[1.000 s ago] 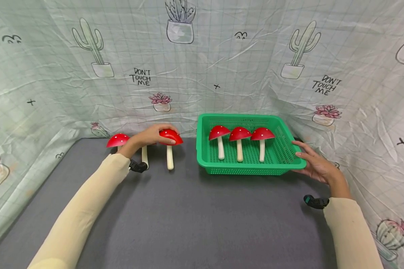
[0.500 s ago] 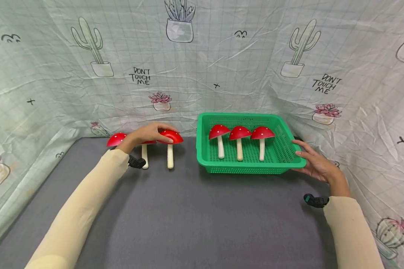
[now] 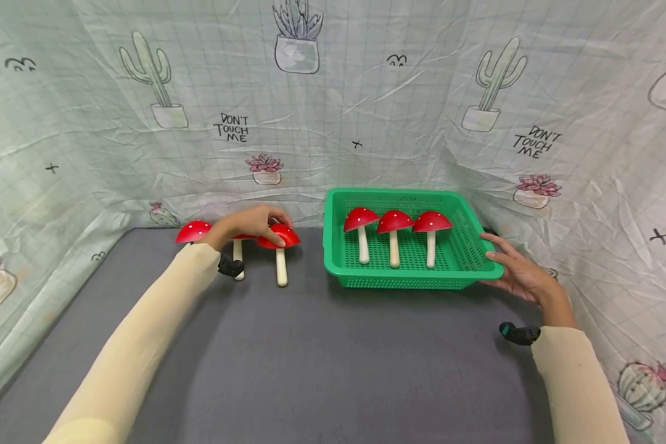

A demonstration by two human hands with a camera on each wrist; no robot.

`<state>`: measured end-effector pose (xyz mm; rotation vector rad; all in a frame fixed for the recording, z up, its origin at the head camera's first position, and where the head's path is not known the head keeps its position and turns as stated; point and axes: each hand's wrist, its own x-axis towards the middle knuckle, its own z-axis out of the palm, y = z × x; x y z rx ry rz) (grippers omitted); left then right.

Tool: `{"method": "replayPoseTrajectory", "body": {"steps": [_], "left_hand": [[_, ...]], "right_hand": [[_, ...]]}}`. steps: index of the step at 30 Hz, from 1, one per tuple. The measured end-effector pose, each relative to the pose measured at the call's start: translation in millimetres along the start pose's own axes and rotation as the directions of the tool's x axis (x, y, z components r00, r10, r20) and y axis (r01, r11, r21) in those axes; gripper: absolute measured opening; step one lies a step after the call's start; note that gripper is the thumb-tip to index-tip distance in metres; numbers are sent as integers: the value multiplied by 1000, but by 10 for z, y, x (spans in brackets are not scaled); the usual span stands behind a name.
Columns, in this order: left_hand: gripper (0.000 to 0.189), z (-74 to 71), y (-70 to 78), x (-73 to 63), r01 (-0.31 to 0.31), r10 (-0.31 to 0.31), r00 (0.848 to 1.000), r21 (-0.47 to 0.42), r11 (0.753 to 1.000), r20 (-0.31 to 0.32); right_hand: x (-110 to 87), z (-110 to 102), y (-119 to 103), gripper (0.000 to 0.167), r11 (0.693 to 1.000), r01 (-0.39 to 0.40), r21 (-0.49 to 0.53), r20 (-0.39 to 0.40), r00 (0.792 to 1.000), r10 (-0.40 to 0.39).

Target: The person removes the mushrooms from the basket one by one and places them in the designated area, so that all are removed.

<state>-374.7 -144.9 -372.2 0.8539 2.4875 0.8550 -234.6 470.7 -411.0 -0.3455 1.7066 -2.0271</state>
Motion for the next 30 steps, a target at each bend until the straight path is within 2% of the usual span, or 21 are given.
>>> {"method": "replayPoseTrajectory", "body": {"steps": [5, 7, 13, 26, 30], "left_hand": [[49, 3, -3, 38, 8, -9, 1000, 45, 999, 25], [52, -14, 17, 49, 2, -6, 998, 57, 998, 62], [56, -48, 84, 72, 46, -54, 985, 53, 998, 162], [62, -74, 143, 46, 55, -63, 977, 45, 997, 204], [57, -70, 232, 58, 39, -48, 987, 61, 997, 154]], "right_hand": [[5, -6, 21, 49, 1000, 4, 28, 14, 1000, -4], [7, -9, 22, 49, 999, 8, 33, 18, 1000, -8], [7, -5, 10, 49, 1000, 7, 15, 9, 1000, -7], [9, -4, 17, 49, 1000, 14, 20, 18, 1000, -14], [2, -9, 13, 49, 1000, 16, 22, 18, 1000, -16]]}}
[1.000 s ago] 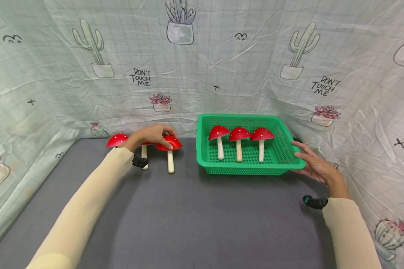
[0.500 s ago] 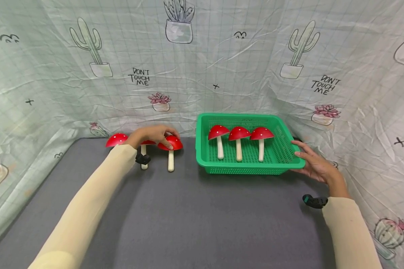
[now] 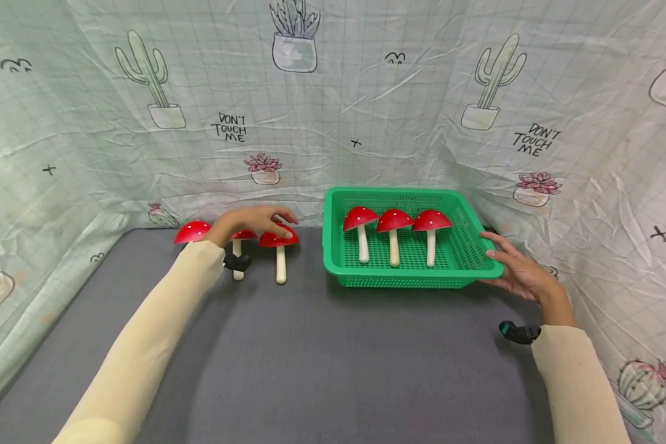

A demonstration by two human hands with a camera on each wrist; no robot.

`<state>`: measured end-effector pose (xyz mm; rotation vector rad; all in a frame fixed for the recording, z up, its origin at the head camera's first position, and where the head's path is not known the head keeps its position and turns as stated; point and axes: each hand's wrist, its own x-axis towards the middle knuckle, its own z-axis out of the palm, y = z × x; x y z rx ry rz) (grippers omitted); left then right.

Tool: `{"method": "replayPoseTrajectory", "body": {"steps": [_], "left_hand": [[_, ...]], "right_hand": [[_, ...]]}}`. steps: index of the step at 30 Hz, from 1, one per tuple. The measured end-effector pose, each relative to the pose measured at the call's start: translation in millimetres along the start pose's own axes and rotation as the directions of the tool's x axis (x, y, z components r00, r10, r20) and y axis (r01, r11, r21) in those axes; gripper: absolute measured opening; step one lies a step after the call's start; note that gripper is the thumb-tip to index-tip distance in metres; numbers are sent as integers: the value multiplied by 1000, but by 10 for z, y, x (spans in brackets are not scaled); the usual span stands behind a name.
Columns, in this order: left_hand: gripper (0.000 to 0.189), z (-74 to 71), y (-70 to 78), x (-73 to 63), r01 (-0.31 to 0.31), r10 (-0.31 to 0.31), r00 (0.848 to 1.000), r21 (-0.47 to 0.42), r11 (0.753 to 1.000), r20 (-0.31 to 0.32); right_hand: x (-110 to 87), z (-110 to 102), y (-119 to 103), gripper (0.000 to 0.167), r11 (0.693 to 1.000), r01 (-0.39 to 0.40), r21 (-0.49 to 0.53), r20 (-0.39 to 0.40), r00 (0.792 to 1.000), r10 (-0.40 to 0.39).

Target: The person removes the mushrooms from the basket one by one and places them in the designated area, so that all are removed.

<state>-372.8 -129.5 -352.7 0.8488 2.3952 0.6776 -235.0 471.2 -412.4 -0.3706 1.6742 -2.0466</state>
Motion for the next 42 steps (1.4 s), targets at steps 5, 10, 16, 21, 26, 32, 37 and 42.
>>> {"method": "replayPoseTrajectory", "body": {"steps": [5, 10, 16, 21, 26, 32, 37, 42], "left_hand": [[46, -27, 223, 13, -53, 54, 994, 11, 999, -96], [42, -49, 466, 51, -104, 107, 980, 28, 994, -169], [35, -74, 739, 149, -255, 250, 948, -2, 967, -196], [33, -115, 927, 257, -368, 365, 926, -18, 930, -97], [33, -163, 1032, 445, -390, 390, 921, 60, 919, 10], [35, -192, 1178, 694, -386, 384, 922, 207, 899, 54], [36, -168, 1286, 875, -311, 300, 950, 316, 897, 84], [34, -90, 1321, 1076, -237, 215, 971, 410, 881, 100]], "right_hand": [[-9, -14, 2, 49, 1000, 9, 20, 13, 1000, -9], [-19, -28, 14, 50, 999, 16, 29, 18, 1000, -17], [-33, -28, 15, 50, 1000, 18, 16, 6, 1000, -18], [-41, -19, 15, 50, 1000, 11, -6, -14, 1000, -11], [-18, -1, 17, 50, 1000, 4, -24, -18, 1000, -5], [3, 4, 7, 49, 999, -5, -44, -29, 1000, 4], [11, -12, -3, 50, 999, -7, -44, -32, 999, 6], [6, -1, 16, 48, 999, -7, -51, -46, 999, 5]]}}
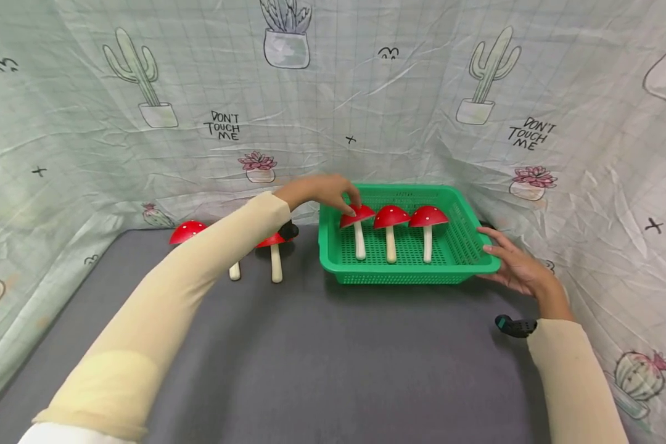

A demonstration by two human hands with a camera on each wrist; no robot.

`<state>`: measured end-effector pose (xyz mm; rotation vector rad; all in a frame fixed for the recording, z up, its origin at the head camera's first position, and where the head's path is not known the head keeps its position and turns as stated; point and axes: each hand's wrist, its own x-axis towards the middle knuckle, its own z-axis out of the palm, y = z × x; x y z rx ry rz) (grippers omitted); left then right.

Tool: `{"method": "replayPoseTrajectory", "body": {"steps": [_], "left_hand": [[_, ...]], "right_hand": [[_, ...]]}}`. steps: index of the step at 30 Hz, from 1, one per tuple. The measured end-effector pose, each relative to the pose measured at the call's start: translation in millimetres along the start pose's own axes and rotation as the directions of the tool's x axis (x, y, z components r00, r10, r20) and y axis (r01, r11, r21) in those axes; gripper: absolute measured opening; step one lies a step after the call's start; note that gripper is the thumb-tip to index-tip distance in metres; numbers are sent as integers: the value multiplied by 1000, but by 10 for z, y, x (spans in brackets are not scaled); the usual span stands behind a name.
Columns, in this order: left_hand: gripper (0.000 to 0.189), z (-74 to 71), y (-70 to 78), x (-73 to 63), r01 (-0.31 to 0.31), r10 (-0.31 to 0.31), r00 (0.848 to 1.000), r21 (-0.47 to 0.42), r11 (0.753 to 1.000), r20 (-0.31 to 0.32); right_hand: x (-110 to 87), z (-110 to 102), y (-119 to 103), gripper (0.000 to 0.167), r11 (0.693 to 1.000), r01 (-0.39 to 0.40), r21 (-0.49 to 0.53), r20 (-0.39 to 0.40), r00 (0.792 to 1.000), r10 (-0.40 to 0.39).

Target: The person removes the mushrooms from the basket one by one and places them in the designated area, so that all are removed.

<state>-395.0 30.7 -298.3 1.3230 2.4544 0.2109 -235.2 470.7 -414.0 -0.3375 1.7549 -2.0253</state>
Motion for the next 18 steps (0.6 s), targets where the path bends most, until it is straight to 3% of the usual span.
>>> {"method": "replayPoseTrajectory", "body": {"steps": [4, 8, 14, 18], "left_hand": [[37, 34, 13, 132, 48, -48, 999, 26, 998, -14], [44, 13, 85, 183, 103, -102, 995, -37, 994, 21], [52, -75, 188, 218, 279, -255, 958, -213, 936, 132], [53, -74, 183, 254, 336, -303, 939, -245, 909, 164]], "right_hand": [[-11, 6, -7, 49, 1000, 4, -6, -4, 1000, -4], [-18, -1, 11, 49, 1000, 13, 22, 19, 1000, -13], [-6, -12, -17, 49, 1000, 10, 17, 10, 1000, -10], [7, -30, -1, 49, 999, 12, 37, 23, 1000, -13]]}}
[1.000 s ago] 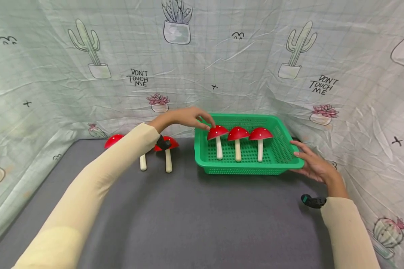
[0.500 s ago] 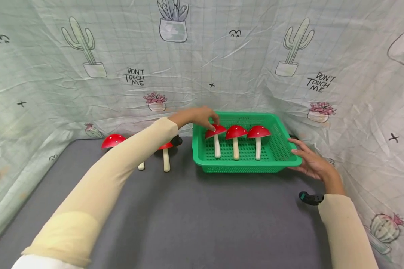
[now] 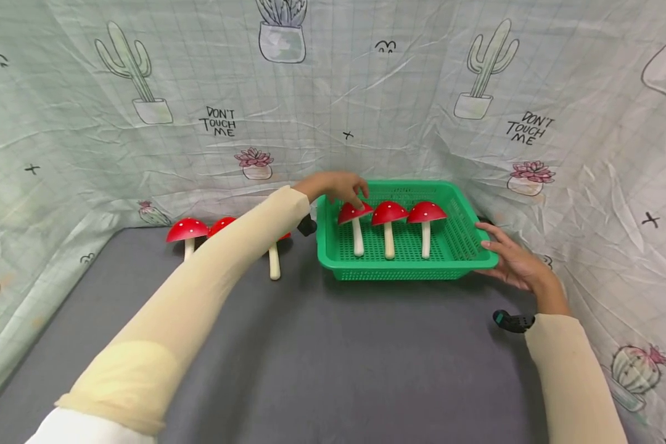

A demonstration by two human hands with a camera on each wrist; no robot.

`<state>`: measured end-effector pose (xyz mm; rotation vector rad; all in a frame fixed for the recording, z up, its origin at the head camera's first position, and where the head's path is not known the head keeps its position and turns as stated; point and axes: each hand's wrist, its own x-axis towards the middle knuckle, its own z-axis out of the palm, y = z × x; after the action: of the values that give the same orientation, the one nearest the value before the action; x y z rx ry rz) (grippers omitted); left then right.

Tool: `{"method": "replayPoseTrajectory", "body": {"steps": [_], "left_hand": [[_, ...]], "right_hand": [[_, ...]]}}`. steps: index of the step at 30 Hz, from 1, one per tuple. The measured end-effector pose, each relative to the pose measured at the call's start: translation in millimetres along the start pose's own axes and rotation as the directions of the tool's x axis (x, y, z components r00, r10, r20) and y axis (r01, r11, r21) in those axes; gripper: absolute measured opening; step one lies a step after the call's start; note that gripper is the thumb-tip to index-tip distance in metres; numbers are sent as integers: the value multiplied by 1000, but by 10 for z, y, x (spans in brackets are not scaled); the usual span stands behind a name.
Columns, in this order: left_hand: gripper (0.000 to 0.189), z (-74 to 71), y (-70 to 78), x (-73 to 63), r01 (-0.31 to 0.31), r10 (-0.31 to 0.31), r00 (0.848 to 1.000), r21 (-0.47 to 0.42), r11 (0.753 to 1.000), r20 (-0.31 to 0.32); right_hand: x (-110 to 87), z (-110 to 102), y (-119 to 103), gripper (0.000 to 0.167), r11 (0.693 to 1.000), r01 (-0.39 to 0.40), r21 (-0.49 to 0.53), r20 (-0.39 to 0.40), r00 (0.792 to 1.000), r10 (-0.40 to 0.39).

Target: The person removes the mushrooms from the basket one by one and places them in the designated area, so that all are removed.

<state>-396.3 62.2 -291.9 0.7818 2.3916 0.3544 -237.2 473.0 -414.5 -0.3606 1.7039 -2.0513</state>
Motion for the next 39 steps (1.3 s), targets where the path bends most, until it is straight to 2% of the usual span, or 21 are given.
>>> {"method": "replayPoseTrajectory", "body": {"steps": [4, 11, 18, 21, 25, 27, 32, 34, 36, 39], "left_hand": [[54, 5, 6, 53, 21, -21, 1000, -18, 1000, 4], [50, 23, 10, 160, 35, -33, 999, -59, 998, 19], [46, 42, -27, 214, 67, -61, 997, -176, 982, 37], [49, 30, -47, 199, 95, -88, 995, -281, 955, 37], [57, 5, -54, 178, 159, -161, 986, -434, 887, 32], [62, 0, -58, 175, 194, -204, 979, -448, 873, 27], [84, 10, -20, 230, 259, -263, 964, -354, 899, 37], [89, 23, 7, 257, 278, -278, 959, -361, 890, 54], [89, 42, 35, 274, 306, -305, 950, -414, 857, 70], [82, 87, 62, 290, 372, -370, 922, -517, 771, 110]], "right_hand": [[-6, -13, 2, 49, 1000, 4, -6, 1, 1000, -4], [2, 4, -1, 48, 998, -22, -62, -45, 999, 20], [9, 20, -10, 50, 997, -31, -71, -55, 998, 28], [12, 20, -14, 50, 997, -33, -63, -68, 997, 29], [6, 3, -26, 51, 998, -31, -53, -59, 998, 28], [9, 4, -37, 51, 998, -29, -50, -49, 998, 27], [8, 4, -57, 50, 998, -27, -59, -42, 999, 24], [7, 1, -58, 50, 998, -26, -60, -42, 999, 23], [5, 1, -52, 49, 999, -24, -44, -33, 999, 23], [2, 3, -41, 49, 999, -27, -25, -25, 999, 26]]}}
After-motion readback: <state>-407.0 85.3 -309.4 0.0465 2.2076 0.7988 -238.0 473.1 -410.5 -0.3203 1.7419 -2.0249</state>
